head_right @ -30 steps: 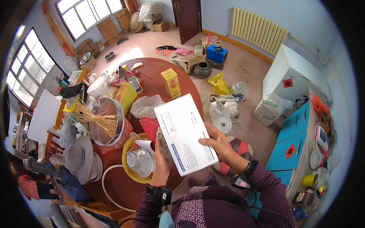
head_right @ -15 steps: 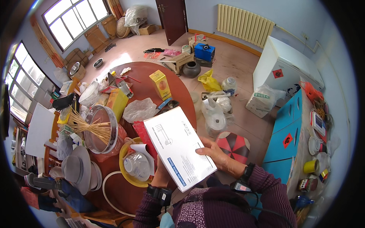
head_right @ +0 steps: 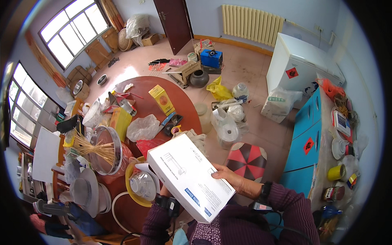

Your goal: The person wipes the surfaces of several boxes and a plastic bag with a cloth on a cluttered table, then places the items on a nearby counter. The person also adjusts the head-mounted camera strap at the end.

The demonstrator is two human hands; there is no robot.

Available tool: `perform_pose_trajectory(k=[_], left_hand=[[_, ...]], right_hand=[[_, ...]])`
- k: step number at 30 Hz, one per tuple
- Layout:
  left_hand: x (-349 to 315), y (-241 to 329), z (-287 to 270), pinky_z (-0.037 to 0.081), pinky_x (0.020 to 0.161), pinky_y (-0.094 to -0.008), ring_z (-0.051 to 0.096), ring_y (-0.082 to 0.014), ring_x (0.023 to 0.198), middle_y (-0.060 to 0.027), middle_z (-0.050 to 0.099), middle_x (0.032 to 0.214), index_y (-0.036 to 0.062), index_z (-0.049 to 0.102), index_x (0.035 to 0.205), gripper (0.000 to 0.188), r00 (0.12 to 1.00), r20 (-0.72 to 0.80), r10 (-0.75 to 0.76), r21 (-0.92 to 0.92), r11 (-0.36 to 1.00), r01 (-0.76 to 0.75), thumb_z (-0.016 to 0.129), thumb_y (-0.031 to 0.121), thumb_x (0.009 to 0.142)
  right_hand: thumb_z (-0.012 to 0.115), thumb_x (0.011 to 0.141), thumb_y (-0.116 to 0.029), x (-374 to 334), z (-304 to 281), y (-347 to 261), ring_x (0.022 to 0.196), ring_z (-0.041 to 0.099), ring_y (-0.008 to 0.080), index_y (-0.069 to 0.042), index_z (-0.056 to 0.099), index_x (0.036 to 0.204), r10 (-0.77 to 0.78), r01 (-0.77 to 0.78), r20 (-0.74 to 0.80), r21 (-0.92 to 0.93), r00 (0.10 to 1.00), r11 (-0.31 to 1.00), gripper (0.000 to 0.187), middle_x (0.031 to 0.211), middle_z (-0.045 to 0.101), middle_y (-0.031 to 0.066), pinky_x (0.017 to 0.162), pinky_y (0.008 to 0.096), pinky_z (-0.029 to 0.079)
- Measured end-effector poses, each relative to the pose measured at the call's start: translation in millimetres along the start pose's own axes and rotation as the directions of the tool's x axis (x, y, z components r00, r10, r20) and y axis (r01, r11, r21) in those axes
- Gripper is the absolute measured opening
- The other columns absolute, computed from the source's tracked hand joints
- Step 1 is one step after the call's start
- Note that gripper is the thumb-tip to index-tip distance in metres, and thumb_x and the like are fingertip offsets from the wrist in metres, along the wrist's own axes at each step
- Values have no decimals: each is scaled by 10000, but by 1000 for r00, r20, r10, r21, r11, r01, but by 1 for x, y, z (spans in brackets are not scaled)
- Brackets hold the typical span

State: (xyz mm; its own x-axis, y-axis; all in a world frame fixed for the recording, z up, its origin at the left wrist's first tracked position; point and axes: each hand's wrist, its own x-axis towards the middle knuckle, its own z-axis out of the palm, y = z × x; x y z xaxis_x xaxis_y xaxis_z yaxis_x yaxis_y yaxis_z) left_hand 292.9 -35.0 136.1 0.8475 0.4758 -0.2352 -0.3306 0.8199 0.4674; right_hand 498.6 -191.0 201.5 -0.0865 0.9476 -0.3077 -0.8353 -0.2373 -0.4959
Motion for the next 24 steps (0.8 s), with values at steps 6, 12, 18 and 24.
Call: perform_pose_trajectory(k=[6, 12, 18, 24], left_hand=[[25, -42, 24, 448, 962, -397, 509, -257, 1172, -134, 480, 1313, 55, 360, 1361, 552, 997, 3, -83, 45, 996, 83, 410, 425, 955], [49, -76, 35, 454, 955, -406, 522, -256, 1158, -123, 502, 1296, 70, 395, 1346, 541, 977, -1, -212, 117, 971, 211, 415, 436, 949], [117, -106, 62, 460, 947, -415, 536, -256, 1144, -112, 525, 1280, 84, 430, 1331, 532, 968, 122, -218, 260, 948, 181, 419, 447, 943], [164, -133, 74, 442, 954, -430, 549, -259, 1115, -94, 558, 1245, 100, 479, 1300, 497, 936, 20, -352, 226, 913, 339, 392, 428, 937]], right_hand=[[611, 852, -222, -24, -33, -14, 1013, 633, 255, 40, 392, 1331, 22, -88, 163, 405, 986, 910, 588, 1215, 565, 205, 881, 350, 528], [584, 883, -274, -59, -60, -20, 993, 636, 250, 47, 499, 1240, -39, 82, -136, 334, 990, 939, 487, 1148, 614, 183, 879, 357, 514], [593, 878, -228, -102, -83, -32, 1008, 626, 222, 34, 380, 1335, -368, 405, -188, 227, 911, 886, 568, 1188, 576, 153, 908, 328, 500], [628, 852, -194, -166, -89, -31, 1138, 553, 211, 13, 299, 1387, -610, 684, -326, 208, 723, 700, 662, 1282, 508, 161, 932, 332, 490]])
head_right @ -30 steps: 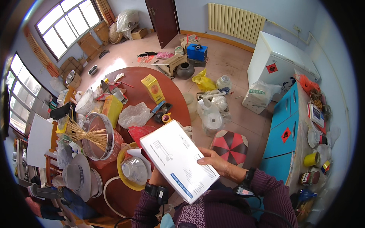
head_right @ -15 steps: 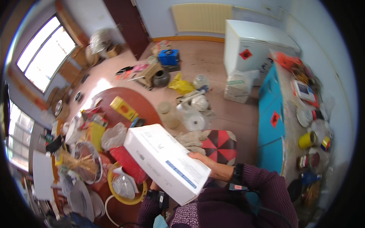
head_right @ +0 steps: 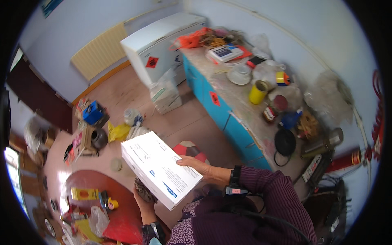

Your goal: The person wipes the surfaces of several boxes and a plastic bag with a cloth on a cluttered table, then places the items on a nearby counter. The person also adjusts the head-mounted camera strap at the end.

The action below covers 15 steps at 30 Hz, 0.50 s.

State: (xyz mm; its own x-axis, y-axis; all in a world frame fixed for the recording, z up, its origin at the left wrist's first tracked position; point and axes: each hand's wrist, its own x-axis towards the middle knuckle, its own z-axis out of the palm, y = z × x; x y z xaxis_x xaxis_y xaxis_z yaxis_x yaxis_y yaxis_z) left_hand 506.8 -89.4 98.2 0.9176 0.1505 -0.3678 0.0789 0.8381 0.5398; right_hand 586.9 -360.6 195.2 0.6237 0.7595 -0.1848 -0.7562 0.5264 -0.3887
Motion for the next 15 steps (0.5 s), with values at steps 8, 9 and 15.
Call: perform_pose_trajectory(k=[8, 9, 15], left_hand=[[36, -24, -15, 454, 946, -489, 578, -340, 1059, -166, 583, 1192, 9, 531, 1200, 476, 942, 93, -324, 97, 944, 315, 475, 219, 777], [38, -27, -15, 475, 917, -490, 592, -345, 1029, -161, 591, 1173, 9, 538, 1175, 462, 942, 86, -324, 108, 943, 315, 477, 220, 768], [47, -37, -11, 466, 926, -511, 562, -364, 1087, -185, 570, 1183, 18, 512, 1185, 453, 900, -27, -436, 122, 892, 436, 466, 281, 820]], right_hand=[[655, 799, -107, -78, -32, -15, 1073, 591, 212, -6, 413, 1318, -367, 300, -393, -223, 843, 928, 581, 1216, 553, 133, 922, 333, 493], [656, 793, -87, -89, -36, -16, 1081, 590, 219, -7, 416, 1320, -369, 309, -444, -204, 816, 929, 585, 1219, 553, 133, 918, 345, 498], [650, 792, -34, -150, -63, -20, 1055, 612, 238, 4, 397, 1344, -453, 391, -563, -236, 691, 890, 608, 1205, 564, 154, 896, 349, 517]])
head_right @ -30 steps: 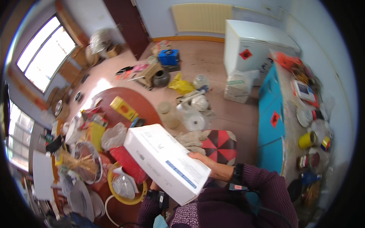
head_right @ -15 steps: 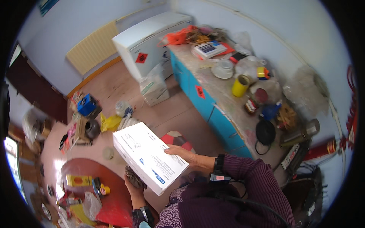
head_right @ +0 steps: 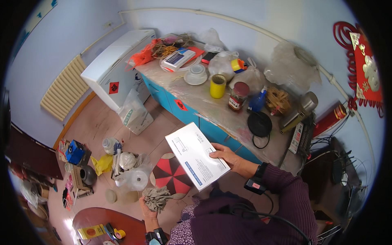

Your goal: The person wipes the surfaces of several boxes and a plastic bag with a cloth on a cluttered table, then places the items on a nearby counter. The person also adjusts the head-mounted camera strap at the end.

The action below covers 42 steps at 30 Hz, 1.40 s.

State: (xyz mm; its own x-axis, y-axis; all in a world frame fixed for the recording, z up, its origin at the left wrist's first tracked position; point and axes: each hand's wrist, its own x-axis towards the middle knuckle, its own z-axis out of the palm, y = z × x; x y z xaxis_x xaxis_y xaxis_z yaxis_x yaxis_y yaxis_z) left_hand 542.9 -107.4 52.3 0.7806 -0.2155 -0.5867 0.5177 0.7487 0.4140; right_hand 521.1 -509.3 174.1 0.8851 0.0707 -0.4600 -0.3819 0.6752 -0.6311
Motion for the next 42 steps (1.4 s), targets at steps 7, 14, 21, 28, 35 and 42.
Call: perform_pose_trajectory(k=[7, 14, 21, 28, 35, 42], left_hand=[[22, -6, 8, 486, 880, -508, 568, -385, 1058, -198, 566, 1179, -1, 507, 1162, 554, 995, 102, -3, 133, 991, -11, 417, 472, 891], [59, -30, 11, 484, 888, -499, 575, -371, 1047, -194, 583, 1158, -3, 523, 1142, 504, 998, -11, -60, 111, 992, 60, 402, 434, 921], [63, -40, 29, 471, 921, -477, 572, -355, 1066, -192, 579, 1180, -29, 510, 1202, 525, 987, 113, -112, 253, 964, 80, 365, 385, 914], [70, -40, 45, 468, 933, -463, 575, -342, 1074, -181, 586, 1185, -16, 521, 1206, 489, 983, 125, -132, 231, 968, 101, 423, 340, 886], [67, -37, 24, 487, 900, -451, 594, -333, 1033, -177, 606, 1141, -7, 544, 1149, 447, 993, 20, -116, 224, 969, 108, 452, 330, 870], [70, -37, 26, 513, 838, -458, 602, -336, 1013, -175, 605, 1145, -5, 551, 1133, 469, 992, 10, -127, 261, 958, 120, 439, 366, 869]], right_hand=[[695, 767, -107, -58, -73, -38, 1016, 610, 215, 26, 372, 1352, -225, 183, -185, -217, 957, 959, 681, 1182, 561, 153, 853, 334, 515], [722, 730, -88, -124, -143, -59, 888, 634, 212, 56, 391, 1311, -418, 253, -455, -381, 786, 889, 685, 1028, 586, 170, 782, 304, 526], [717, 700, -25, -156, -182, -65, 875, 642, 237, 51, 378, 1316, -511, 301, -654, -414, 558, 859, 708, 1044, 596, 179, 777, 328, 536], [751, 650, -32, -156, -165, -84, 1042, 566, 204, 51, 424, 1293, -623, 308, -432, -600, 652, 738, 726, 1153, 580, 152, 912, 292, 429], [807, 537, -129, -167, -184, -83, 966, 575, 196, -20, 513, 1241, -710, -41, -479, -842, 516, 538, 771, 1065, 612, 112, 886, 275, 430], [799, 491, -197, -168, -226, -68, 975, 610, 312, -18, 543, 1213, -834, -289, -500, -854, 234, 432, 787, 1044, 629, 202, 887, 336, 455]])
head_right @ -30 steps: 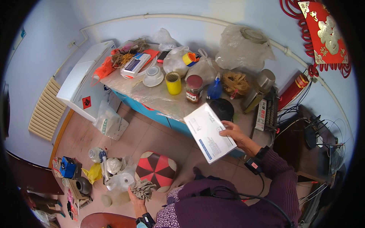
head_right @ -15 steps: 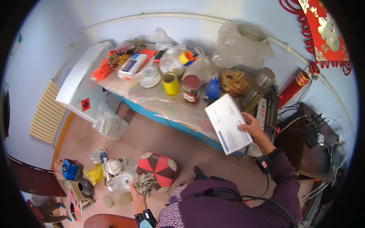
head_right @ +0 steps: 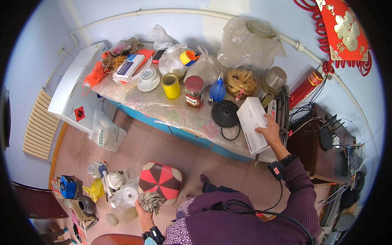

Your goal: The person wipes the surfaces of several boxes and a plastic bag with a cloth on a cluttered table, then places the items on a nearby counter. The person also adjusts the head-mounted camera strap at the end.

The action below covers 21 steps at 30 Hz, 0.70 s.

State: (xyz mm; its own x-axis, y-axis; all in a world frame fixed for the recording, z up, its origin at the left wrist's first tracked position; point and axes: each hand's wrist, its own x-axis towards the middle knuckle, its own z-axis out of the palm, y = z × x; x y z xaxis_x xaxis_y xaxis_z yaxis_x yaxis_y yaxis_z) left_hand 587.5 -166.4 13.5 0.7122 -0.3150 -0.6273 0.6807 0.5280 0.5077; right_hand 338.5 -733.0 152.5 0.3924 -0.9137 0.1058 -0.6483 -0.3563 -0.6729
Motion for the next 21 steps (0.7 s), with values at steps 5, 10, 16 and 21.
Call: perform_pose_trajectory(k=[5, 10, 16, 21], left_hand=[[-2, 3, 8, 515, 835, -457, 602, -341, 1012, -180, 598, 1159, -5, 540, 1152, 485, 1000, -9, 2, -18, 1000, -2, 439, 377, 871], [-12, 4, -2, 517, 831, -467, 597, -354, 1021, -197, 587, 1170, -18, 522, 1174, 504, 1000, 8, -15, -31, 999, 15, 443, 378, 871], [-15, 1, -23, 510, 848, -478, 590, -357, 1038, -200, 581, 1179, -21, 515, 1181, 502, 1000, 21, 20, -77, 997, -18, 437, 369, 875], [-19, -5, -33, 509, 843, -481, 588, -354, 1042, -193, 580, 1185, -20, 512, 1196, 512, 999, -15, 36, -132, 991, -37, 416, 374, 884]], right_hand=[[793, 508, -208, 0, 22, 14, 1044, 581, 327, -27, 536, 1227, -18, 13, -47, -98, 999, 995, 785, 1131, 597, 206, 917, 357, 443], [782, 531, -187, -13, 33, 2, 1067, 570, 327, -26, 531, 1232, -18, 14, -80, -55, 997, 998, 762, 1176, 579, 194, 935, 360, 434], [770, 555, -138, -22, 34, -50, 1082, 558, 284, -27, 524, 1244, -206, 201, 50, 94, 977, 975, 740, 1187, 568, 164, 950, 326, 416], [781, 558, -153, -13, 72, -110, 1046, 569, 293, -59, 533, 1222, -399, 377, 218, 138, 891, 916, 715, 1150, 571, 151, 917, 331, 434]])
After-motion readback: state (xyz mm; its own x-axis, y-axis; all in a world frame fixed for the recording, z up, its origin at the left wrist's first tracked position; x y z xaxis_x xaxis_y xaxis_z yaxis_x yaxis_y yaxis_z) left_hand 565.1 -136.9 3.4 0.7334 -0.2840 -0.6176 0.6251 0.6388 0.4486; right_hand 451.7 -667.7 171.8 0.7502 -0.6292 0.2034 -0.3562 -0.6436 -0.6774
